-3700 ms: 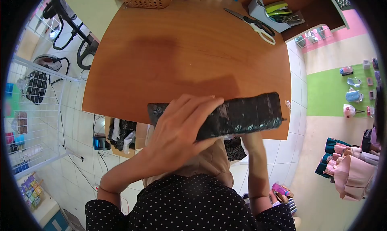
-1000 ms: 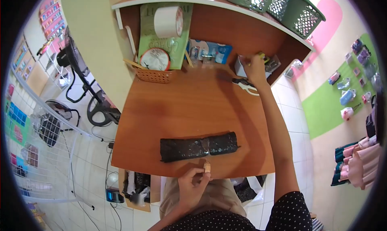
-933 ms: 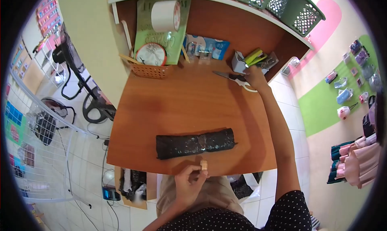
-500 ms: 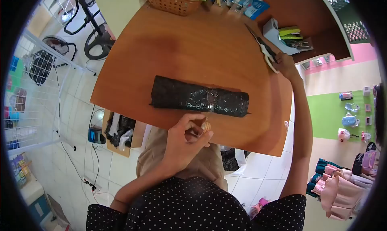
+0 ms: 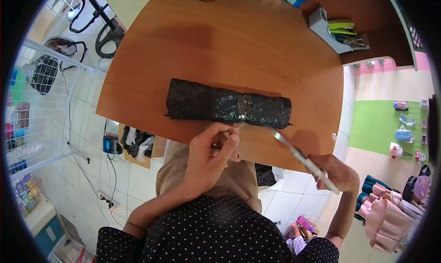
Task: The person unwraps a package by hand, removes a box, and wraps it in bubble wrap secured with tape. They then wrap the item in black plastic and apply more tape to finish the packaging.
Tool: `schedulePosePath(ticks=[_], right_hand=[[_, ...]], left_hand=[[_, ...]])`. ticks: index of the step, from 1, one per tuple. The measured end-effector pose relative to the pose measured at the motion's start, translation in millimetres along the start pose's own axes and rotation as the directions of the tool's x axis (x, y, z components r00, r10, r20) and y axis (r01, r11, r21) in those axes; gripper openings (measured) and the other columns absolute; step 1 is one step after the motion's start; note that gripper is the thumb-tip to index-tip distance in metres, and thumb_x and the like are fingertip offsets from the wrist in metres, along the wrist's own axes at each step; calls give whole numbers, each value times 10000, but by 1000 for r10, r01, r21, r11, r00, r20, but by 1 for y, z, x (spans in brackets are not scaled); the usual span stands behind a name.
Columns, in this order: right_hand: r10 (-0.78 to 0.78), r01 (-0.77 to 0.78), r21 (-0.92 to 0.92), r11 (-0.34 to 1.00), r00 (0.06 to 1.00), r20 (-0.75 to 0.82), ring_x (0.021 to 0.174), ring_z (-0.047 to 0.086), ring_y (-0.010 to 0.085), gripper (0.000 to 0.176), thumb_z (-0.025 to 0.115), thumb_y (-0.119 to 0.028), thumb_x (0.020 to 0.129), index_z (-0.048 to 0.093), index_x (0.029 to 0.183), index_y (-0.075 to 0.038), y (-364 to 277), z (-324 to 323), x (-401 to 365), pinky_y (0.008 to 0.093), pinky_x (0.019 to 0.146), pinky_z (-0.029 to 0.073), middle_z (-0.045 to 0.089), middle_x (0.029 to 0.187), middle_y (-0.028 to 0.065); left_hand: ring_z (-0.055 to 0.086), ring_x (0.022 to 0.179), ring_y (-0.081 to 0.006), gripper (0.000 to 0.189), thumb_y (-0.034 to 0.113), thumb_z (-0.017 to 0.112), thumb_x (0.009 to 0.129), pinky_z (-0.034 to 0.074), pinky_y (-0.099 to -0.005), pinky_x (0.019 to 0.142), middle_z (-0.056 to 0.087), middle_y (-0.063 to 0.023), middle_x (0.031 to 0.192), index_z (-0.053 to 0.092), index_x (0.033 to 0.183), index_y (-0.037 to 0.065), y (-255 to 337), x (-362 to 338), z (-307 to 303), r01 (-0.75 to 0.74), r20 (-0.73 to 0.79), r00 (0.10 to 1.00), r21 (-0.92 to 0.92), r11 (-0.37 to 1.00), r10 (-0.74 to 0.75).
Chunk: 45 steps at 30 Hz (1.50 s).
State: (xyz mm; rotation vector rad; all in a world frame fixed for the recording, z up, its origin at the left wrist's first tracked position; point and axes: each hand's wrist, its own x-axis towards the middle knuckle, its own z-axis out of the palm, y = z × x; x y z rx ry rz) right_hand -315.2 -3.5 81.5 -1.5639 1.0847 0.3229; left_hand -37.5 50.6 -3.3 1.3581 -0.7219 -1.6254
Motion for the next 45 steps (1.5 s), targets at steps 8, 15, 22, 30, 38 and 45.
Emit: schedulePosePath(ticks=[8,15,22,30,38,45], right_hand=[[-135,129,-181,975,991,-18,510,543,185,282,734,-92,639,521,792,12,-10,1,35,296,479,398,537,546,91],[-34,36,-193,980,999,17,513,494,60,297,715,-156,711,577,897,29,4,-12,34,217,479,402,543,549,26],[-204,272,50,961,818,-539,604,452,115,471,715,-311,714,509,936,49,22,-16,15,279,512,369,458,649,51],[-403,-251,-557,792,471,-785,627,556,234,335,713,-180,675,558,849,60,27,-29,68,340,634,448,586,757,160],[-455,453,-195,870,585,-671,702,591,175,179,744,-121,673,683,806,-18,-89,39,74,291,644,449,654,784,79],[-598,563,-301,769,468,-651,694,576,249,113,706,-81,690,661,775,-21,-100,45,98,325,651,440,622,730,106]], left_hand=[[536,570,-30,146,104,571,861,483,-178,494,543,-16,657,570,927,-26,-1,-1,0,-38,20,999,12,999,38],[509,580,-14,133,83,578,846,492,-171,514,541,-9,674,571,927,-22,-2,-3,-2,-17,12,1000,13,1000,17],[511,609,-26,112,40,586,830,475,-179,554,560,2,715,577,927,-15,-2,-8,0,-100,-7,995,-15,995,100],[518,583,-41,167,52,638,791,420,-182,524,569,-11,667,593,947,12,-7,-13,0,-413,-27,907,135,901,420],[528,531,-82,194,71,666,762,425,-210,485,541,-30,600,597,938,28,13,-11,5,-555,42,815,343,758,578],[542,510,-112,233,101,698,747,445,-240,478,549,-56,605,588,939,29,15,-5,2,-622,-41,694,469,627,719]])
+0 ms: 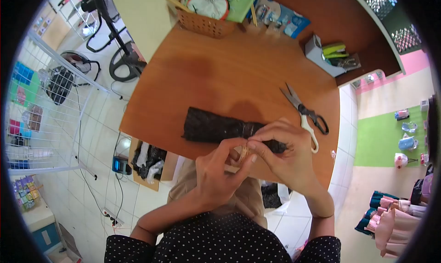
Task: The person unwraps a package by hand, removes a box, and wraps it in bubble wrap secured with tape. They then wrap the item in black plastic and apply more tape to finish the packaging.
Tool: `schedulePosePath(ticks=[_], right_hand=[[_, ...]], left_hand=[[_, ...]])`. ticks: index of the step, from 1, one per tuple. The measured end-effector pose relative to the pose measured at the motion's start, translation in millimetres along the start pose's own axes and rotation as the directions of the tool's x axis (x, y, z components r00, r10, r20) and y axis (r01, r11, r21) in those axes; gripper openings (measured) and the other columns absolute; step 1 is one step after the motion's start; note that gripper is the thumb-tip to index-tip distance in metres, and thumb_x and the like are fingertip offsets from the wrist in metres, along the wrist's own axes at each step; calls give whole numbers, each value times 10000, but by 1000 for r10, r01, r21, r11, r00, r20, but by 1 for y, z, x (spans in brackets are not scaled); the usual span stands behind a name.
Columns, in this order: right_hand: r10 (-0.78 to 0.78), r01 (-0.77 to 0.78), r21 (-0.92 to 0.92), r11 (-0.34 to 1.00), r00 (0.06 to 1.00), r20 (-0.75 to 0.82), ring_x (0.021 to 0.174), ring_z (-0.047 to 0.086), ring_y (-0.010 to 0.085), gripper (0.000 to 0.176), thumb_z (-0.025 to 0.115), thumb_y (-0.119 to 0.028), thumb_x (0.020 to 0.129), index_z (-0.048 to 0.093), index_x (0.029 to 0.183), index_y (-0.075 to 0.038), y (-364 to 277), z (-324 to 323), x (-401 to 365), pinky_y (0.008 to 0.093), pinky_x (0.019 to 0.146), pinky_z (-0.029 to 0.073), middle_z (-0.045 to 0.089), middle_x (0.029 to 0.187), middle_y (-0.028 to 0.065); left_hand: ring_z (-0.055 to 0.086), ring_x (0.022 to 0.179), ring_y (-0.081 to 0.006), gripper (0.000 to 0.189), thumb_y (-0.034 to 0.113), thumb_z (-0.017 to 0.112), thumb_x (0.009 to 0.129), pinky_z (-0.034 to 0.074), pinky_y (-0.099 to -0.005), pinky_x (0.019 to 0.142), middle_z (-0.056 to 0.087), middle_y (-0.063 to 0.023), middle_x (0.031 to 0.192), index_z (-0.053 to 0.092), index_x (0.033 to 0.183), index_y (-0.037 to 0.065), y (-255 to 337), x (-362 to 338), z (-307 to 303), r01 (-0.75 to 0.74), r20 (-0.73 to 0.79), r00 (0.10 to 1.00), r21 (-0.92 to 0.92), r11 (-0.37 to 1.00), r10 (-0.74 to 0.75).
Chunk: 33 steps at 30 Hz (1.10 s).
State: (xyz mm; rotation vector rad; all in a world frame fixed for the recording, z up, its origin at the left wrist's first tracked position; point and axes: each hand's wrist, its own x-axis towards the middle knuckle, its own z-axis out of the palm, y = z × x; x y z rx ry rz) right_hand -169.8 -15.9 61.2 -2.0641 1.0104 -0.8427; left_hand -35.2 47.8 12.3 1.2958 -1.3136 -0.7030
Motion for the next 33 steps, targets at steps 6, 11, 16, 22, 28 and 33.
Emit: schedulePosePath(ticks=[6,11,16,22,28,33], right_hand=[[-88,81,-124,989,994,-59,707,506,294,72,611,4,733,547,763,-10,-6,3,12,357,637,405,552,737,101],[-270,239,-188,953,950,-157,696,496,295,92,591,36,732,524,776,-8,-16,-3,29,357,633,408,533,748,104],[-387,284,-290,914,825,-411,694,527,273,62,543,49,754,506,777,6,-20,-35,70,319,625,428,528,740,114],[-535,417,-351,838,752,-385,670,546,196,61,540,-31,812,540,809,30,-21,-77,168,288,653,441,577,738,111],[-709,318,-732,602,634,-308,691,596,297,127,587,-99,808,576,816,28,-22,-118,265,368,631,453,606,755,183],[-532,232,-725,649,819,-215,797,569,346,130,597,-105,770,561,805,14,-21,-132,287,428,702,442,597,770,186]], left_hand=[[563,540,-103,376,123,717,753,451,-241,488,578,-70,622,499,1038,12,-7,20,4,60,-34,997,-126,990,-64],[589,566,-92,353,92,691,779,459,-222,502,584,-65,621,442,1013,7,-16,50,-1,46,-36,998,-263,964,-58],[583,550,-78,229,107,673,798,449,-206,472,586,-49,630,492,892,5,-11,81,-11,-82,-91,994,-350,933,54],[582,558,-78,163,121,634,831,468,-202,473,579,-43,669,523,859,5,14,134,3,-124,-76,992,-408,904,102],[596,511,-123,218,164,620,843,427,-201,413,578,-69,685,519,910,-17,35,222,18,-270,-191,958,-354,895,214],[599,512,-126,225,158,619,841,413,-205,400,589,-79,697,523,931,-24,32,244,25,-257,-172,962,-313,914,212]])
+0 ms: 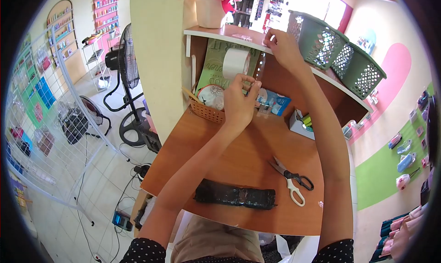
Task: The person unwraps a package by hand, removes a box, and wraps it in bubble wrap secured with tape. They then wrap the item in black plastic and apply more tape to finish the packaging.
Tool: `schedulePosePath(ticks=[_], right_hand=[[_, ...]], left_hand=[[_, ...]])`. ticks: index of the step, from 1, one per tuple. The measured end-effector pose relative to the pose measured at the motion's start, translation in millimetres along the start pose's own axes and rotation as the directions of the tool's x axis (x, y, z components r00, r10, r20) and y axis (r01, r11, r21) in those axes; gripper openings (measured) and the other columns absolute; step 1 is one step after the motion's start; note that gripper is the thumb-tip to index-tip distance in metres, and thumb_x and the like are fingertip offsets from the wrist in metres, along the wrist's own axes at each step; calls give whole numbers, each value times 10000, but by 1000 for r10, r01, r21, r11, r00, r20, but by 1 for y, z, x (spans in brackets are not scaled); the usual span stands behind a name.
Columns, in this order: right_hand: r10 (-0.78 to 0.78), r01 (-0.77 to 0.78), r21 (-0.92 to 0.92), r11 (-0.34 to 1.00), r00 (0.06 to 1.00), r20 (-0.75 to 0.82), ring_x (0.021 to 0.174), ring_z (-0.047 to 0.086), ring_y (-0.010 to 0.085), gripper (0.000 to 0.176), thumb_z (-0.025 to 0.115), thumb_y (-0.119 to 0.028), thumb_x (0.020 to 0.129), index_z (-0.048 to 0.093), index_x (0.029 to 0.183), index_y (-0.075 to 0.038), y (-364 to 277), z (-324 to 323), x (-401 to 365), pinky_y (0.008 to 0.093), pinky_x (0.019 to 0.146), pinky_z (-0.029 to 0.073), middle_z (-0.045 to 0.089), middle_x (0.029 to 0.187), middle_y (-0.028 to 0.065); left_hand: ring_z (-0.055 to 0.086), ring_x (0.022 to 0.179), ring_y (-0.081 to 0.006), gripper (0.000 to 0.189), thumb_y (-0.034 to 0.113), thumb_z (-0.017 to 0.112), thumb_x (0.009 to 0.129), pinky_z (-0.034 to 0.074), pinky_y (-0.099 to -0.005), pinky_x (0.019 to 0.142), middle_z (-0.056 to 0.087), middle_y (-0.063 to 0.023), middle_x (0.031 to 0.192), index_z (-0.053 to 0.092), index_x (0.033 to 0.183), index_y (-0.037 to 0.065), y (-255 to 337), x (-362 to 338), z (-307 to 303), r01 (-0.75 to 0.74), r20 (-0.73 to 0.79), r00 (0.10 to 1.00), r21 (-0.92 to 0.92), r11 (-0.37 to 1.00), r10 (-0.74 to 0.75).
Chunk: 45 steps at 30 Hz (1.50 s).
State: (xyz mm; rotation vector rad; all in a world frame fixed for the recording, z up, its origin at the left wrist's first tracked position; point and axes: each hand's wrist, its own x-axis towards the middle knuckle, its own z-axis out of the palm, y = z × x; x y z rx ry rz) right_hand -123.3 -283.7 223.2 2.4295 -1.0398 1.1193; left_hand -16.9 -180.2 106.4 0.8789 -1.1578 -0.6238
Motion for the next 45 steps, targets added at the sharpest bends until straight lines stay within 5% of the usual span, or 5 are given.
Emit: schedulePosePath(ticks=[12,20,25,28,45], right_hand=[[-233,237,-64,969,809,-539,885,566,284,299,575,-87,787,536,1073,-9,-49,-21,-71,368,778,461,569,927,171],[43,-307,350,885,802,596,1001,554,256,555,749,-248,621,563,1108,-56,-102,-21,-288,331,822,451,575,1084,103],[160,-457,331,826,753,639,965,496,303,590,738,-223,601,508,1121,-63,-119,-12,-317,389,809,425,513,1017,124],[211,-392,449,803,892,400,963,494,310,640,776,-164,564,485,1122,-44,-131,-4,-322,393,808,422,510,1031,133],[-113,60,595,801,992,53,1036,586,307,339,625,43,567,661,900,-12,-100,-31,-339,355,857,505,631,1052,144]], left_hand=[[604,737,-292,278,205,608,812,463,-359,662,622,-189,795,589,913,-54,-3,-5,-11,-204,-19,975,317,926,221],[564,892,-335,475,327,607,828,437,-414,755,603,-175,954,491,1159,7,27,-184,-132,260,-82,913,871,416,-399],[523,1047,-245,590,183,645,814,427,-368,851,551,-141,1085,350,1298,15,33,-230,-106,509,-194,861,288,811,-471],[510,1079,-198,536,53,646,797,445,-312,852,554,-123,1091,396,1269,7,31,-219,-73,368,-248,867,-265,891,-432],[573,980,-277,312,27,624,615,504,-368,807,569,-67,1021,644,921,85,-11,-205,-69,-596,583,734,309,741,347]])
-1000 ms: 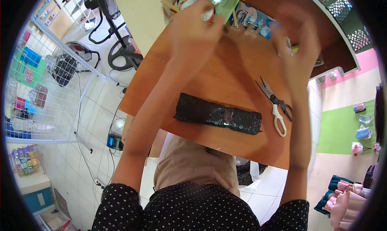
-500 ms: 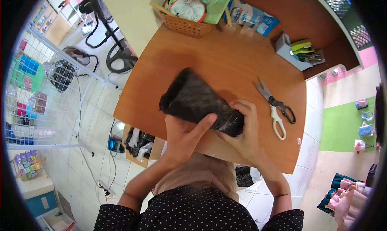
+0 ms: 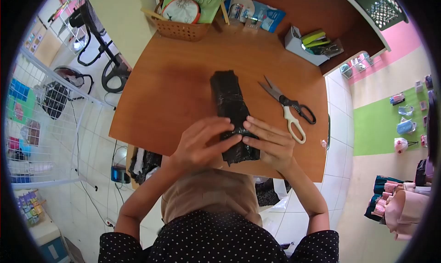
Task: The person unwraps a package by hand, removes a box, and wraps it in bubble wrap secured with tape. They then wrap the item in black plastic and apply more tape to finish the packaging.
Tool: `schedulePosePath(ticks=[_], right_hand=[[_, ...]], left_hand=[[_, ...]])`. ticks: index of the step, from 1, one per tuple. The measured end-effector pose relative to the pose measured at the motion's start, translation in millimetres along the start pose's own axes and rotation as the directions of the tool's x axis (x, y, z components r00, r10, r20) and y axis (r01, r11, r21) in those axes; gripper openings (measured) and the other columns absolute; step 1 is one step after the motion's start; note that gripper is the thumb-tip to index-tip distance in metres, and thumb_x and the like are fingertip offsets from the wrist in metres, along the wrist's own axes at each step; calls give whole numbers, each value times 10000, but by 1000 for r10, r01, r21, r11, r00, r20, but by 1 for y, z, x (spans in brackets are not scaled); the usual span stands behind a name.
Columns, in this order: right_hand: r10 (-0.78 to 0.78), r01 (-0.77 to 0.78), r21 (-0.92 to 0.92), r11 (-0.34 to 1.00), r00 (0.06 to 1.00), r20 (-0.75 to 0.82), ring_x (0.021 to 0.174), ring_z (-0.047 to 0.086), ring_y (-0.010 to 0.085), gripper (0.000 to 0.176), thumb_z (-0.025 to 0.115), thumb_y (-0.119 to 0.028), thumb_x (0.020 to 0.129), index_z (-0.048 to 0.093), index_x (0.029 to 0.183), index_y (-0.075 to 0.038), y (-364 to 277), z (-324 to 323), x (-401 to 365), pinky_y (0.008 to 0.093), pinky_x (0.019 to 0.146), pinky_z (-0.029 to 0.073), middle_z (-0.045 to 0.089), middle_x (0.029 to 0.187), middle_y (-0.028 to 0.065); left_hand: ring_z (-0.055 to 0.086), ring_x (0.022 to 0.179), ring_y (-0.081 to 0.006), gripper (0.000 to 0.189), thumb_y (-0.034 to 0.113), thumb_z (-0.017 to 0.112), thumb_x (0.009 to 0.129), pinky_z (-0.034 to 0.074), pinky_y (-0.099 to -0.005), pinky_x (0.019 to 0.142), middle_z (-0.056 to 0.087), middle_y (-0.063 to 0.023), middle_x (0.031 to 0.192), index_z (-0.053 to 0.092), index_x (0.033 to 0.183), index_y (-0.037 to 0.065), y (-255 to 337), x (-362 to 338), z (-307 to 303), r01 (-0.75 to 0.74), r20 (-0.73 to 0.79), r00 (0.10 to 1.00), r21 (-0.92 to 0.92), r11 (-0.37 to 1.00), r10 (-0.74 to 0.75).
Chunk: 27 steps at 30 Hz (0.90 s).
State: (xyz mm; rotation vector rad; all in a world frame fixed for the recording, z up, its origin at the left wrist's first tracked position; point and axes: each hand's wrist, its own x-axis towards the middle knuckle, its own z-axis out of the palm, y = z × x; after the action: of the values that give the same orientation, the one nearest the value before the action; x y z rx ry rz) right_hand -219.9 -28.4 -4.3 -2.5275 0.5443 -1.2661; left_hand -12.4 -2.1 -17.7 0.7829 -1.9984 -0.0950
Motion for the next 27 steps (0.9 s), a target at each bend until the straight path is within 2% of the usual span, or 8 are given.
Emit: schedulePosePath(ticks=[2,8,15,17,18,20,23,27], right_hand=[[-27,39,-133,990,996,91,1048,583,274,277,672,-75,591,656,861,-15,-9,2,-11,364,875,492,628,1063,120],[-152,245,-289,925,939,309,1082,564,231,222,625,-141,677,654,871,-37,-8,1,-32,370,922,455,614,1100,96],[-150,237,-249,939,933,326,1085,561,222,201,629,-114,669,657,856,-48,-6,5,-32,390,968,415,619,1090,91],[-30,59,-102,993,964,264,1054,576,229,194,652,-82,637,659,824,-31,-3,7,-33,375,940,430,628,1066,99],[-30,59,-100,993,964,265,1054,576,229,194,652,-82,637,659,824,-31,-4,9,-33,375,940,430,628,1066,99],[266,-290,152,945,951,159,1002,592,248,190,675,-19,605,657,793,-5,-9,13,-32,351,881,451,639,1026,107],[354,-367,254,895,930,99,968,588,274,181,714,9,600,663,773,15,-12,17,-30,354,831,473,651,967,121],[413,-410,279,869,909,49,939,597,257,181,727,25,596,651,759,13,-17,20,-26,336,809,466,647,939,104]], left_hand=[[597,921,-238,229,83,628,602,544,-315,693,574,-59,983,664,829,82,1,-16,3,-146,15,989,68,987,146],[600,931,-242,267,22,656,565,543,-314,688,600,-68,928,674,829,59,12,-29,2,-87,168,983,34,996,80],[608,904,-249,271,0,647,593,540,-336,711,602,-83,925,638,863,20,14,-31,1,-38,154,987,-3,999,38],[615,878,-244,287,-7,665,593,536,-333,695,610,-91,908,625,876,21,13,-29,-1,31,174,985,-44,999,-23],[615,878,-244,287,-7,665,593,536,-333,695,610,-91,908,625,876,21,12,-28,-2,33,174,984,-43,999,-25],[624,830,-243,269,-33,674,628,523,-319,673,615,-107,890,606,883,15,11,-26,-3,167,193,972,-168,972,-133],[597,752,-262,225,-2,632,703,487,-333,613,595,-96,857,572,919,24,14,-24,-3,317,177,944,-272,909,-277],[631,759,-241,169,-72,626,721,505,-298,641,611,-110,862,573,862,4,18,-20,-5,468,249,878,-266,843,-409]])
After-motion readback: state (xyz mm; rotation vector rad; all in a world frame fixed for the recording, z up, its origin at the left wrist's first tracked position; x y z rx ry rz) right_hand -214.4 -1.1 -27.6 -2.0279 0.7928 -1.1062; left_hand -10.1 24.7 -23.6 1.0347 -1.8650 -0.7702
